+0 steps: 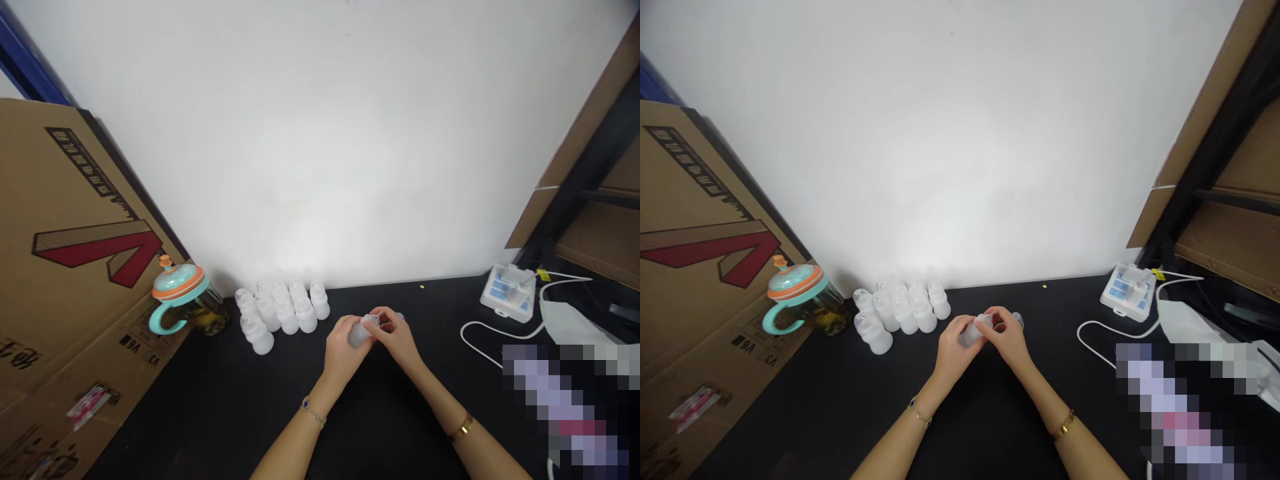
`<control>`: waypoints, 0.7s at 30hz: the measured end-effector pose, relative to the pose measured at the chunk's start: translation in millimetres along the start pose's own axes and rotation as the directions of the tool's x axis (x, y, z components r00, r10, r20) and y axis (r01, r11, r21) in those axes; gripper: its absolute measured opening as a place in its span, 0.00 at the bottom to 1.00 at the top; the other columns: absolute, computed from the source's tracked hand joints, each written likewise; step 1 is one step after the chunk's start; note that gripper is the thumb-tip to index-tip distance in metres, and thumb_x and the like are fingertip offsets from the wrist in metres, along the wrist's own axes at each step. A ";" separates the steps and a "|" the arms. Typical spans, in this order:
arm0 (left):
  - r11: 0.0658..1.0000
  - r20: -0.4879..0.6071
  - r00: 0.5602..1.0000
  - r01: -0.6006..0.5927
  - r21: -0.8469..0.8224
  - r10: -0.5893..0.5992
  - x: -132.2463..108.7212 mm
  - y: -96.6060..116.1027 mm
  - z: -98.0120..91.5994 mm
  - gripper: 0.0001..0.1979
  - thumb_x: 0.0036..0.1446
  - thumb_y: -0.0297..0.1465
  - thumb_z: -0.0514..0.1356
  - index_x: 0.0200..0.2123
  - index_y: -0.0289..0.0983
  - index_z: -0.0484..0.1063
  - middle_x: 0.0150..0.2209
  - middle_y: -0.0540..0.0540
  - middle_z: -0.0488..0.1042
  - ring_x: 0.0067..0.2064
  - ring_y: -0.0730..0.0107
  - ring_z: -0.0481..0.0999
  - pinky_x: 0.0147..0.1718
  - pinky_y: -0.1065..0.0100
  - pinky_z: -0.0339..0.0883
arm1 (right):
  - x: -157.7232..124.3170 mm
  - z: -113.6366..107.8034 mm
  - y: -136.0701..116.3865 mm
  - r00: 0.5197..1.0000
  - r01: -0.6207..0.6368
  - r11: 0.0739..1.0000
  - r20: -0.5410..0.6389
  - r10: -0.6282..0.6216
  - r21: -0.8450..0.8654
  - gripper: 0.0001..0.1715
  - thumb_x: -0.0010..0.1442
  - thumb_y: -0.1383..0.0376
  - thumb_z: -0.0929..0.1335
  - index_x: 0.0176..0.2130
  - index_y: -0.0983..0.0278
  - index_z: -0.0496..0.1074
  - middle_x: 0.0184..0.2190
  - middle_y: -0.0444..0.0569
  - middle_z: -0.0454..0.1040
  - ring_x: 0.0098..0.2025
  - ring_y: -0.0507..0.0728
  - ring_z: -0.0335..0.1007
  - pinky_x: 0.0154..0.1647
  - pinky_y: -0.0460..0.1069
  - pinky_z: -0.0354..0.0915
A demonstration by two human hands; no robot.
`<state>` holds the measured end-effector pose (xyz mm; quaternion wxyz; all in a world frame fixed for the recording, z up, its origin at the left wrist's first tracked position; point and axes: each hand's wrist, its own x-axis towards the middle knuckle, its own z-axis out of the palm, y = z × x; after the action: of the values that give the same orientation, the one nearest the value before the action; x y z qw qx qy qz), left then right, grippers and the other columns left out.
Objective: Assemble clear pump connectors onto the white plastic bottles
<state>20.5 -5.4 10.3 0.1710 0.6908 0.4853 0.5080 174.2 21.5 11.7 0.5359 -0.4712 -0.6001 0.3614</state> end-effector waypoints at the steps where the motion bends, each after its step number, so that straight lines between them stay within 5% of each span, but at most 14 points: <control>1: 1.000 -0.003 1.000 -0.010 0.008 0.010 -0.4 -0.2 0.4 0.12 0.55 0.29 0.69 0.43 0.42 0.75 0.43 0.47 0.78 0.45 0.62 0.79 0.47 0.61 0.75 | -0.1 0.4 0.8 1.000 -0.004 1.000 -0.005 0.004 -0.005 0.16 0.52 0.51 0.75 0.36 0.59 0.76 0.32 0.47 0.77 0.34 0.60 0.74 0.33 0.52 0.70; 21: 0.942 0.051 0.979 -0.206 0.264 0.199 -9.2 -6.9 3.2 0.20 0.56 0.30 0.68 0.52 0.43 0.74 0.50 0.41 0.79 0.48 0.51 0.80 0.48 0.53 0.76 | -4.1 -0.8 -1.0 0.999 -0.009 0.982 -0.054 -0.001 -0.189 0.29 0.54 0.41 0.73 0.25 0.58 0.62 0.23 0.41 0.64 0.24 0.54 0.59 0.25 0.49 0.58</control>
<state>19.7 -9.1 -1.0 0.0285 0.7596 0.4739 0.4445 174.7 17.2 11.4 0.5039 -0.5310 -0.6160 0.2909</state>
